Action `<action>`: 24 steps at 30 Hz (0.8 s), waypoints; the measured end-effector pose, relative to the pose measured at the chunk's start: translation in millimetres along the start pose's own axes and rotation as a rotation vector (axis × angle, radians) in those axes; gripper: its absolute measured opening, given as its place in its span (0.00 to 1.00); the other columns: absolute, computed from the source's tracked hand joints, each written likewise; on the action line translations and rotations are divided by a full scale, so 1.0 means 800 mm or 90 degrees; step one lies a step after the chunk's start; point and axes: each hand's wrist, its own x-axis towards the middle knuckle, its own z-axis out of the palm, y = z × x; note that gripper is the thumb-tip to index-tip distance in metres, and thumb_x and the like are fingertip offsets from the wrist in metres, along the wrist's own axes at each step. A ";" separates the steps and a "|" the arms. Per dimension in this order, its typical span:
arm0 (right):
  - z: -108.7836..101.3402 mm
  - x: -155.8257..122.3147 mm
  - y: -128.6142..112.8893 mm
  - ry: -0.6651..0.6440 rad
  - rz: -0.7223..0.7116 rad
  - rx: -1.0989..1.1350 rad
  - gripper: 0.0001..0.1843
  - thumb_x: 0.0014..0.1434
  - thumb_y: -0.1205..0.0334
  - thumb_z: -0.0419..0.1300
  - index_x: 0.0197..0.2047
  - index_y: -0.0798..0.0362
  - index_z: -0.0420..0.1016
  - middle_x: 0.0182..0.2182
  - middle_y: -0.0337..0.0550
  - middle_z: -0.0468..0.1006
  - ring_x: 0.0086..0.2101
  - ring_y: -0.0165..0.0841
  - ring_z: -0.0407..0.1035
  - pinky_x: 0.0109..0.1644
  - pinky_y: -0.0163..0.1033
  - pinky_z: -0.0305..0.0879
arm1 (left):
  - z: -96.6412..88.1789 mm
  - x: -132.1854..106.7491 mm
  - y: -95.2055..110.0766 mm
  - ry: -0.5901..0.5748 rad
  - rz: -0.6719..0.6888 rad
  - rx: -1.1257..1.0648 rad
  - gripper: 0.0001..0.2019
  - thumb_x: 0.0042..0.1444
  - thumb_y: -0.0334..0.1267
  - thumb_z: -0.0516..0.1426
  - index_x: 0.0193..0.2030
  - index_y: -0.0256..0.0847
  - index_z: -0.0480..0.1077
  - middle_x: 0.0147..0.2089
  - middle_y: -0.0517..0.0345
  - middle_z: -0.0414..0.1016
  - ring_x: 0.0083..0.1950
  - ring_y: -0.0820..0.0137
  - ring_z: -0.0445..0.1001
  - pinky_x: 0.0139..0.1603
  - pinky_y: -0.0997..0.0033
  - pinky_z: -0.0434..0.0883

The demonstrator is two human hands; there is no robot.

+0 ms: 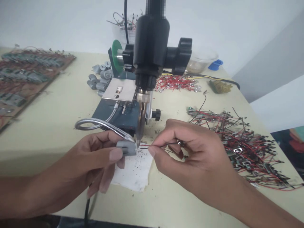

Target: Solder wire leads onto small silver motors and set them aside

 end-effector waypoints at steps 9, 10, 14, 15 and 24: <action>0.001 -0.001 -0.002 0.023 -0.020 0.000 0.06 0.62 0.63 0.69 0.32 0.46 0.78 0.23 0.33 0.70 0.24 0.27 0.60 0.26 0.40 0.53 | 0.001 -0.004 0.006 -0.021 -0.007 0.008 0.13 0.57 0.42 0.72 0.38 0.39 0.75 0.35 0.60 0.85 0.20 0.76 0.78 0.13 0.87 0.69; 0.000 -0.001 -0.003 0.032 -0.030 -0.002 0.06 0.62 0.63 0.70 0.33 0.46 0.79 0.23 0.34 0.70 0.24 0.28 0.59 0.26 0.40 0.53 | 0.000 -0.005 0.007 -0.023 -0.003 0.006 0.12 0.57 0.42 0.71 0.38 0.39 0.75 0.35 0.60 0.85 0.20 0.76 0.78 0.14 0.87 0.69; 0.000 -0.001 -0.006 0.070 -0.079 -0.013 0.07 0.61 0.67 0.70 0.33 0.47 0.79 0.24 0.35 0.72 0.24 0.29 0.61 0.27 0.42 0.55 | 0.001 -0.004 0.009 -0.039 0.016 0.022 0.13 0.57 0.43 0.71 0.37 0.39 0.75 0.36 0.59 0.86 0.21 0.75 0.79 0.14 0.87 0.70; 0.001 -0.001 -0.007 0.074 -0.081 -0.011 0.07 0.61 0.67 0.70 0.34 0.46 0.79 0.24 0.36 0.72 0.24 0.29 0.61 0.27 0.42 0.55 | 0.001 -0.004 0.010 -0.043 0.021 0.024 0.13 0.57 0.42 0.71 0.37 0.39 0.75 0.36 0.59 0.86 0.21 0.75 0.79 0.14 0.87 0.70; 0.000 0.000 -0.011 0.104 -0.084 -0.001 0.07 0.58 0.67 0.72 0.33 0.46 0.80 0.23 0.36 0.72 0.23 0.29 0.59 0.25 0.42 0.54 | 0.003 -0.005 0.010 -0.063 0.023 0.009 0.11 0.58 0.42 0.71 0.39 0.41 0.75 0.37 0.60 0.86 0.21 0.76 0.80 0.14 0.87 0.70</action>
